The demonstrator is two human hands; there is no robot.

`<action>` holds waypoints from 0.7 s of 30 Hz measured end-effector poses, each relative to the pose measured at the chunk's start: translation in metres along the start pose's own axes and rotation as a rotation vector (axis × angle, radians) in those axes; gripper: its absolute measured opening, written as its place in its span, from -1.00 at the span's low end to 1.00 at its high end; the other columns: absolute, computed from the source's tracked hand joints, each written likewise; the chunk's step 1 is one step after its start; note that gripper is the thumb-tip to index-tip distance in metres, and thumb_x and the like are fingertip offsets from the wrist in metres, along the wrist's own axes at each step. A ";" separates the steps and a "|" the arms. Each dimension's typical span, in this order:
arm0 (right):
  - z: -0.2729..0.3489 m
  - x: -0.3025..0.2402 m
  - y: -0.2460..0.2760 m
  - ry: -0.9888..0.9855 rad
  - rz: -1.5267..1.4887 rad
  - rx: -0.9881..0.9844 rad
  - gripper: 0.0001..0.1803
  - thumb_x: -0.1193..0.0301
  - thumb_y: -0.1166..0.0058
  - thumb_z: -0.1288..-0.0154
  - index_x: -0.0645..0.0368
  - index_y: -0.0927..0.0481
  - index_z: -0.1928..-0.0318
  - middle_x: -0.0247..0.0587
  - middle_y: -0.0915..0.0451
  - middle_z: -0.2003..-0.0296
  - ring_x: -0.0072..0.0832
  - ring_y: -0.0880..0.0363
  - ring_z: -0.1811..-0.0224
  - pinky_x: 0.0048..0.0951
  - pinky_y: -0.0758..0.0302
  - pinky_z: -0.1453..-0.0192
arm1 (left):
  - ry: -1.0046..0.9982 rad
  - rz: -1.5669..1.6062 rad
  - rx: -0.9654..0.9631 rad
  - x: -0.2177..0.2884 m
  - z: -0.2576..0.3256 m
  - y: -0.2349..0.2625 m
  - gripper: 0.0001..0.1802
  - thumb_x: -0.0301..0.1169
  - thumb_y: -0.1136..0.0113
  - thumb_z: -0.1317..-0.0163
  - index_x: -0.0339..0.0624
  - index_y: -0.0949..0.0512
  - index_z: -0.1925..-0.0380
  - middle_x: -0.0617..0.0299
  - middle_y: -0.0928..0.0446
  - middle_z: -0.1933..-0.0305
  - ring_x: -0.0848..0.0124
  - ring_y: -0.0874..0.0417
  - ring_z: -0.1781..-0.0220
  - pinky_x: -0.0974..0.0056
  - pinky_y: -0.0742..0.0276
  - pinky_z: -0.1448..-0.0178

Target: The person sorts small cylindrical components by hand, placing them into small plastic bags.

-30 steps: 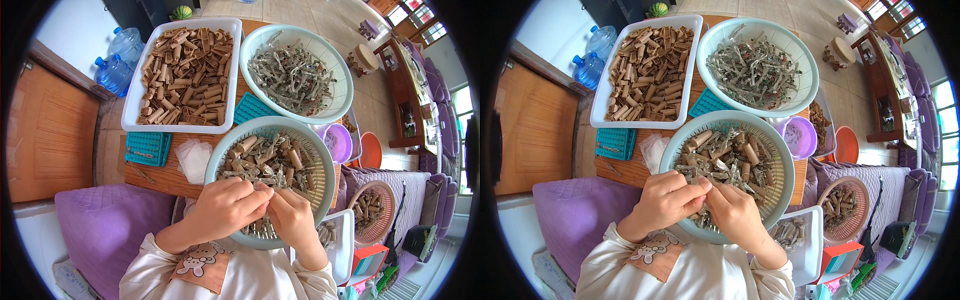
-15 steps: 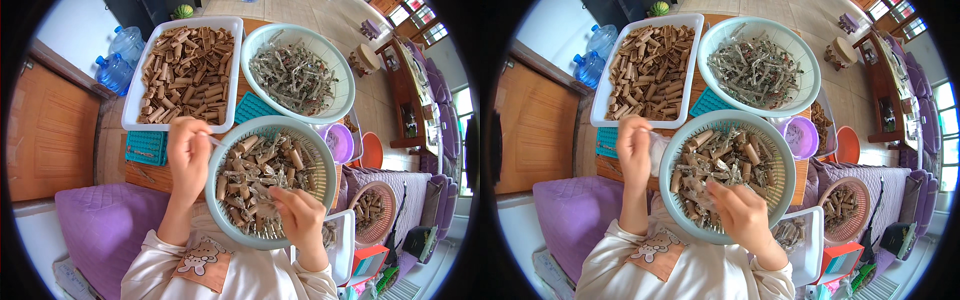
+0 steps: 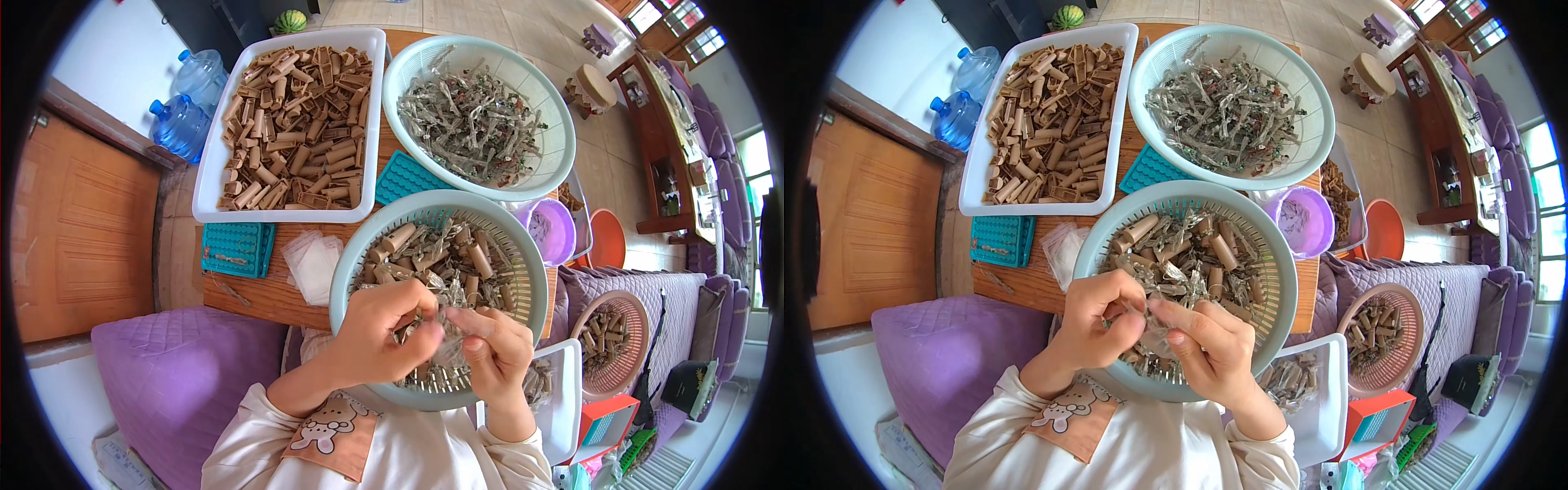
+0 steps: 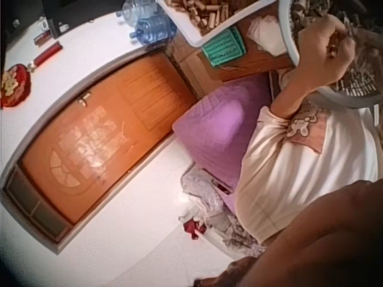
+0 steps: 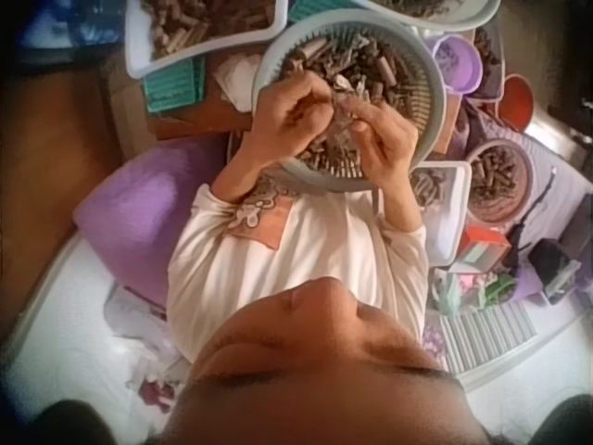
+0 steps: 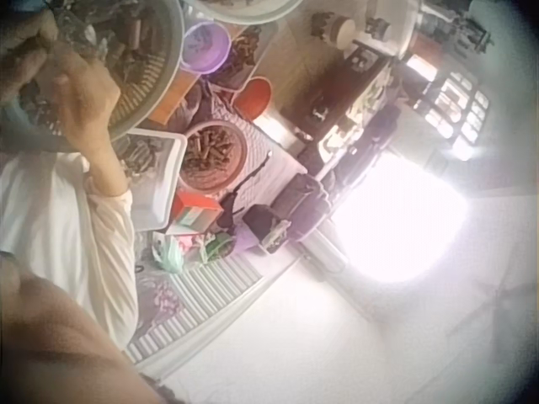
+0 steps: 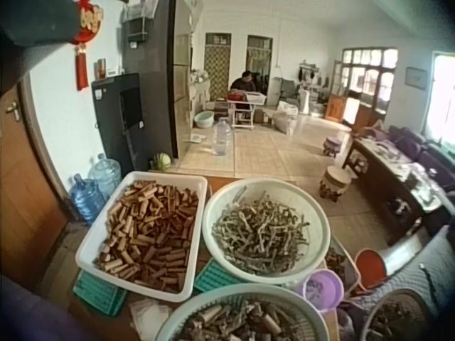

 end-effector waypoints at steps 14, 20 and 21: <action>0.040 0.032 -0.008 -0.411 -1.132 0.205 -0.66 0.20 0.13 -0.20 0.11 -0.25 0.62 -0.34 -0.19 0.68 -0.50 -0.27 0.60 -0.50 -0.22 0.60 | -0.799 -0.772 0.152 -0.007 0.022 -0.003 -0.84 -0.37 -0.18 0.16 0.04 -0.47 0.48 0.44 -0.02 0.70 0.55 -0.15 0.70 0.43 -0.07 0.66; 0.132 0.052 0.106 -0.524 -0.302 0.942 -0.79 0.41 0.08 -0.20 0.17 -0.37 0.57 -0.55 -0.22 0.74 -0.82 -0.12 0.72 -0.74 -0.03 0.67 | -0.291 -0.474 0.555 0.001 -0.017 0.101 -0.23 0.38 0.29 -0.03 -0.17 -0.44 0.65 0.35 -0.23 0.68 0.55 -0.18 0.67 0.37 -0.06 0.58; 0.163 0.057 0.128 -0.681 -0.050 0.882 -0.73 0.40 0.04 -0.19 0.17 -0.29 0.61 -0.51 -0.21 0.75 -0.77 -0.12 0.72 -0.67 -0.08 0.65 | -0.149 -0.190 0.505 0.007 -0.024 0.153 -0.20 0.33 0.40 -0.12 -0.29 -0.42 0.51 0.36 -0.21 0.66 0.61 -0.10 0.65 0.43 -0.03 0.57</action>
Point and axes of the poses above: each hand's wrist, its own z-axis away from the middle knuckle, its own y-axis out of the back of the hand, x = y × z, the point moved 2 cm from there along -z, towards the middle knuckle
